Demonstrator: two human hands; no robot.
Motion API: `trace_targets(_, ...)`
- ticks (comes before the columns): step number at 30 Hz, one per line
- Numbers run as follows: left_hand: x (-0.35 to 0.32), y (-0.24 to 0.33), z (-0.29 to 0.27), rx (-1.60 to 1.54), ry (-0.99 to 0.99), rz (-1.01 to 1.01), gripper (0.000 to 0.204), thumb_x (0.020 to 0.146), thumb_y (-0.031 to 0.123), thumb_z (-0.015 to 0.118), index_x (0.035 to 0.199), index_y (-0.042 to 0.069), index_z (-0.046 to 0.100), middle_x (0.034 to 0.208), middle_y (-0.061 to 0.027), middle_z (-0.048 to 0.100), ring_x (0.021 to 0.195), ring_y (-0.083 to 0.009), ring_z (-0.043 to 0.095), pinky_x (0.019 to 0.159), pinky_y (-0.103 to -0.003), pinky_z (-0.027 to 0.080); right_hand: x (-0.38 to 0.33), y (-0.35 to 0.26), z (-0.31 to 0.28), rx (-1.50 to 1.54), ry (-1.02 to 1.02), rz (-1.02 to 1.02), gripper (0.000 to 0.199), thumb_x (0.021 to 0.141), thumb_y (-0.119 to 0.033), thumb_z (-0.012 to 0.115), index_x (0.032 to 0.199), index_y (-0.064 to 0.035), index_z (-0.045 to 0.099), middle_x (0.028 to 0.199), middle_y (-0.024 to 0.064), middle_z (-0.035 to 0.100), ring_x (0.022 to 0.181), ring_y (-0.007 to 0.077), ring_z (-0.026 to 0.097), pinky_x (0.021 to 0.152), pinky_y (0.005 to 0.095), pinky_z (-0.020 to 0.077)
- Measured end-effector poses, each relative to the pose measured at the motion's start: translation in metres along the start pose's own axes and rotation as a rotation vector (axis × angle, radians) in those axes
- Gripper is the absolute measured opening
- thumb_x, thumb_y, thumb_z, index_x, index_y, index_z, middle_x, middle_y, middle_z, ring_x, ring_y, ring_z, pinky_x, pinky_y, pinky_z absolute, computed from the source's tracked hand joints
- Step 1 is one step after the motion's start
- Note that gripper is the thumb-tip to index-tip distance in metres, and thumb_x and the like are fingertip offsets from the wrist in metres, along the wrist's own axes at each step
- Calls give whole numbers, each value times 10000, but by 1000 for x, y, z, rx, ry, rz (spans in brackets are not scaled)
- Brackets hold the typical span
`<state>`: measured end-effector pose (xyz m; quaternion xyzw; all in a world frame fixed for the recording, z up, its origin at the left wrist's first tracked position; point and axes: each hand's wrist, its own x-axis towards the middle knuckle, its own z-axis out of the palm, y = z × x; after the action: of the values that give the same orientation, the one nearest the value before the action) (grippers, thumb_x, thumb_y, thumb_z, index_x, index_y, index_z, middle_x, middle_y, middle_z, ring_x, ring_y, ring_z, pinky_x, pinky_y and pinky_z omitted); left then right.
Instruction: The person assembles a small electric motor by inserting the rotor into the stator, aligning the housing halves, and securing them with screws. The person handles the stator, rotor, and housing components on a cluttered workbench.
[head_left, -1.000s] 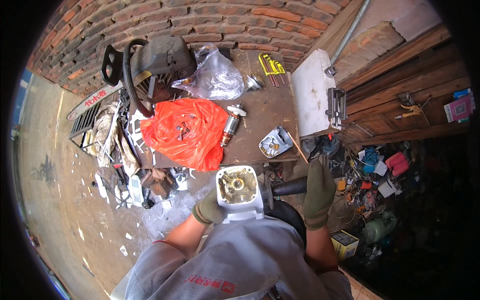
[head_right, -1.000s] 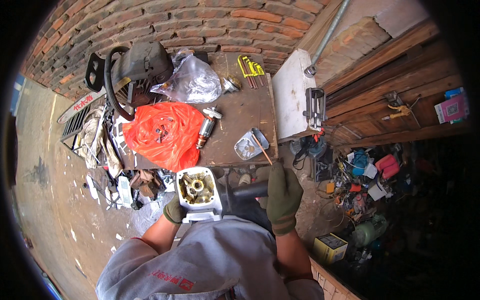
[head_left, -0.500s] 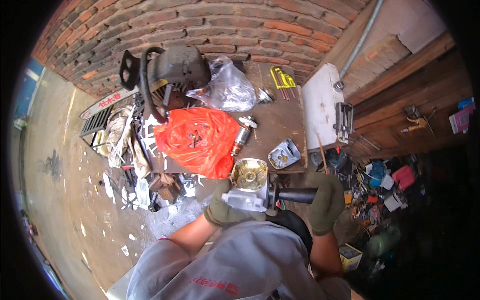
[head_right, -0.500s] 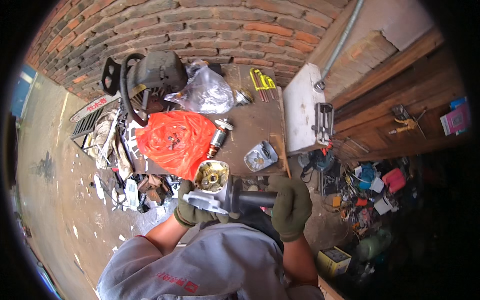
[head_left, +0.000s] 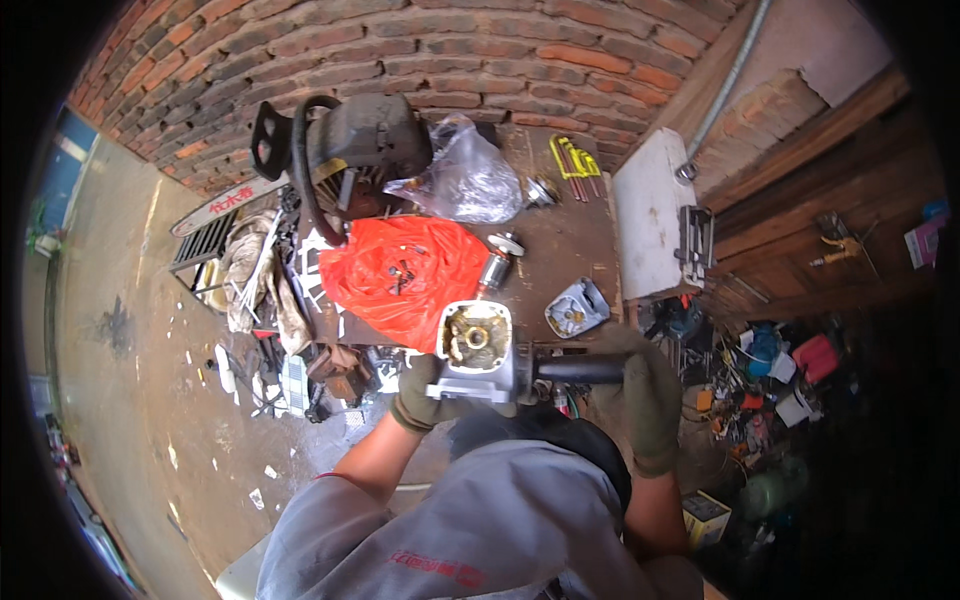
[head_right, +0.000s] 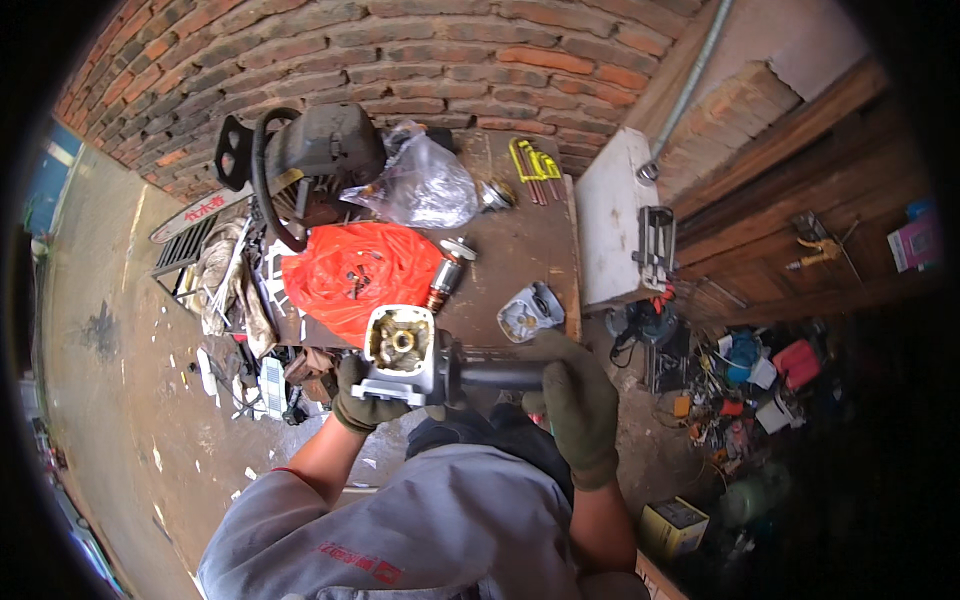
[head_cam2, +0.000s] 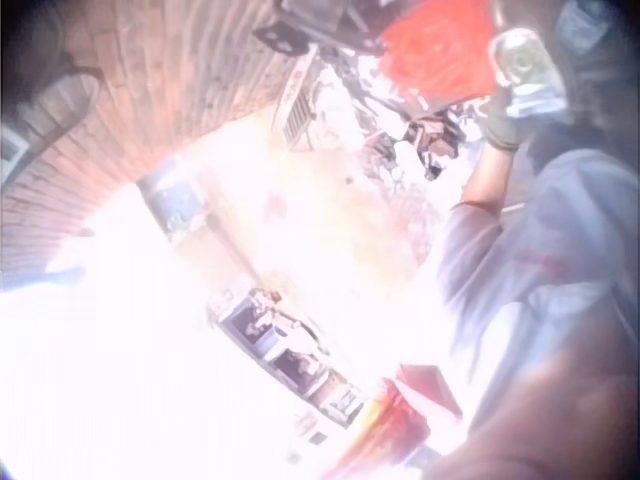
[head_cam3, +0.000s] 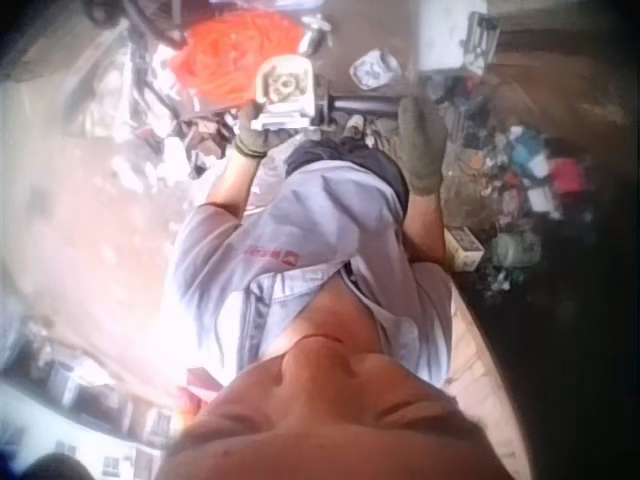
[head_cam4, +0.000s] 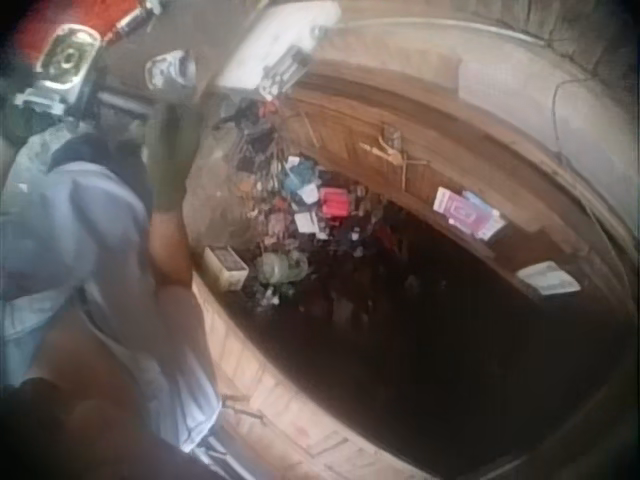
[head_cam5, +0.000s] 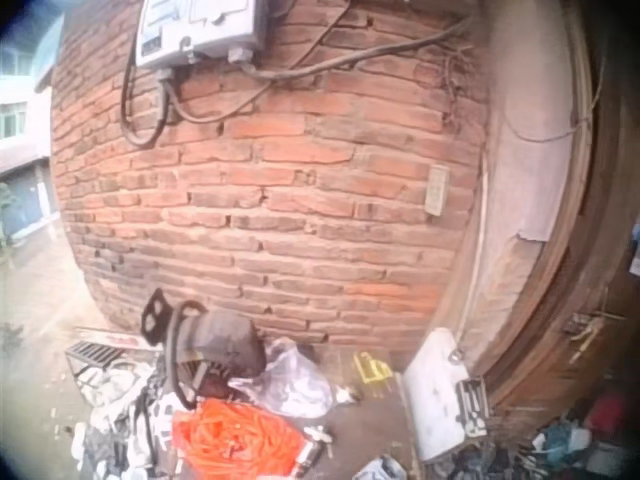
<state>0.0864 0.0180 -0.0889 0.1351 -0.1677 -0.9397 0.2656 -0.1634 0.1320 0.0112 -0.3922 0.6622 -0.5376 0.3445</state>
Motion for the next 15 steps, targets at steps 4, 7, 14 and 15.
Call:
trace_targets(4,2,-1,1,-27,14,14,1210,722,698,801,1595,15,315,1583,-227,427,1448,-382,455,1206,-555,375,-2,-17,6,105,7,147,289,1002,-98,611,1268,3,653,1084,73,710,818,102,666,713,245,541)
trace_targets(7,1,-4,-5,-24,-19,7,1194,716,688,808,1583,15,337,1574,-216,442,1437,-377,469,1204,-549,381,-1,-7,5,103,27,-20,289,1002,-108,615,1271,-10,661,1049,66,725,756,85,664,636,220,530)
trace_targets(14,-1,-3,2,3,85,-4,1203,702,674,830,1584,19,339,1576,-218,439,1437,-372,470,1203,-546,382,0,-8,-3,17,-32,-32,296,998,-89,600,1281,-12,638,1073,72,717,851,118,688,735,238,564)
trace_targets(15,-2,0,5,3,117,-11,1203,702,668,833,1587,21,337,1578,-219,437,1438,-372,469,1207,-548,377,0,-5,-6,22,-55,-31,297,992,-79,601,1279,-11,639,1081,75,714,865,117,686,743,241,566)
